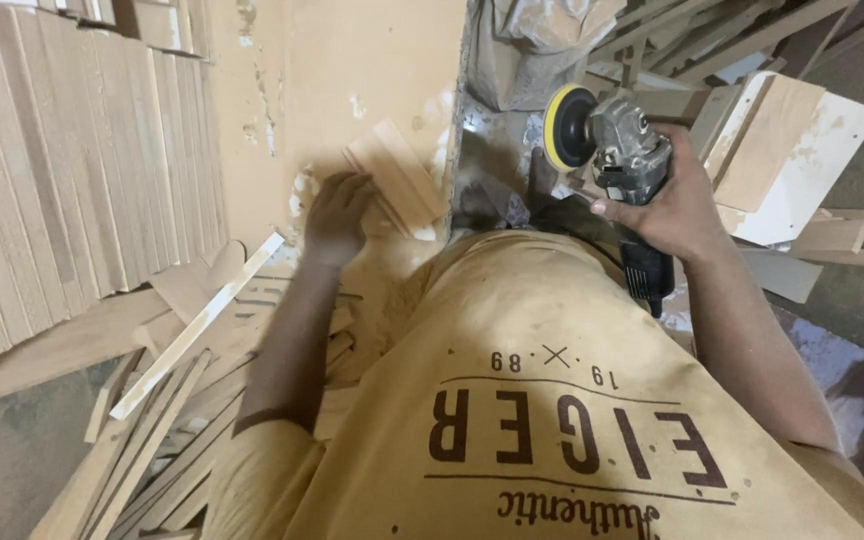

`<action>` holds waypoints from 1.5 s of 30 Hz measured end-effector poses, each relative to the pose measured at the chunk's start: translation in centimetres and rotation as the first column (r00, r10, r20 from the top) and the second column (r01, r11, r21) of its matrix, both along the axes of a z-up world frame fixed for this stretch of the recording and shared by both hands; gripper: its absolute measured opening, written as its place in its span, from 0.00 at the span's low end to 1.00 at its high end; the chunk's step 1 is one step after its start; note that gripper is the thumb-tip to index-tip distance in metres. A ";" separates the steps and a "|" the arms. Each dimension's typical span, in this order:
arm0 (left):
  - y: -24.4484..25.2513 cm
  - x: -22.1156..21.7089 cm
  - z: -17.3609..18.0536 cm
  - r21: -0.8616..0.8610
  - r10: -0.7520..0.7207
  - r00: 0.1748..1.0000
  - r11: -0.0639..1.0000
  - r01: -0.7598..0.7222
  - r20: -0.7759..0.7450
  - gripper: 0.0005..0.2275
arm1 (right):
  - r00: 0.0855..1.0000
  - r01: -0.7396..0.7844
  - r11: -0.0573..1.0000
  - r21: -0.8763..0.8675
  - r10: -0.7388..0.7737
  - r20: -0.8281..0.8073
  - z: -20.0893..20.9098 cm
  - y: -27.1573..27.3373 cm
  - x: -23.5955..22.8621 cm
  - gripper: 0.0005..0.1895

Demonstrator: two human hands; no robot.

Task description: The person uses a handheld angle grinder with a sanding disc to smooth the edges and surfaces of small wooden planks. They hold the wood with one hand and operate the tool with the other, moving the grinder along the wood's length and flipping the piece to work on different sides.

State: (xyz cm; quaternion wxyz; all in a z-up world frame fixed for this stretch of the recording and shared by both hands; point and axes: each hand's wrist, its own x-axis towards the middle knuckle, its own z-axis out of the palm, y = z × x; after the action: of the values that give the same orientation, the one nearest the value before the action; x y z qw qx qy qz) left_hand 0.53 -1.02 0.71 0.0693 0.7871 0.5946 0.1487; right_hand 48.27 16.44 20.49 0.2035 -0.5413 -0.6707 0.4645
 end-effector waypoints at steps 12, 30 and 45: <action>7.7 12.7 3.1 -0.725 0.998 0.038 -0.004 -0.689 -0.042 0.51 | 0.998 -0.058 0.998 0.030 0.058 -0.023 -0.2 0.3 -1.2 0.50; 6.6 9.4 7.0 -0.116 0.342 0.835 0.939 -0.325 0.430 0.26 | 0.932 -0.342 0.938 -0.051 0.346 0.104 1.3 3.2 -5.8 0.60; 6.9 6.9 14.5 -0.488 0.659 0.524 0.752 -0.443 0.540 0.18 | 0.874 -0.467 0.880 0.084 0.446 0.192 0.9 3.9 -5.0 0.57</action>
State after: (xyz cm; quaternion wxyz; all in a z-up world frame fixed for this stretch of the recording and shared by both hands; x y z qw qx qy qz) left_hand 7.46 5.83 15.16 0.3463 0.4219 0.7600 0.3528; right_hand 43.30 20.34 21.41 0.0654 -0.3903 -0.8226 0.4083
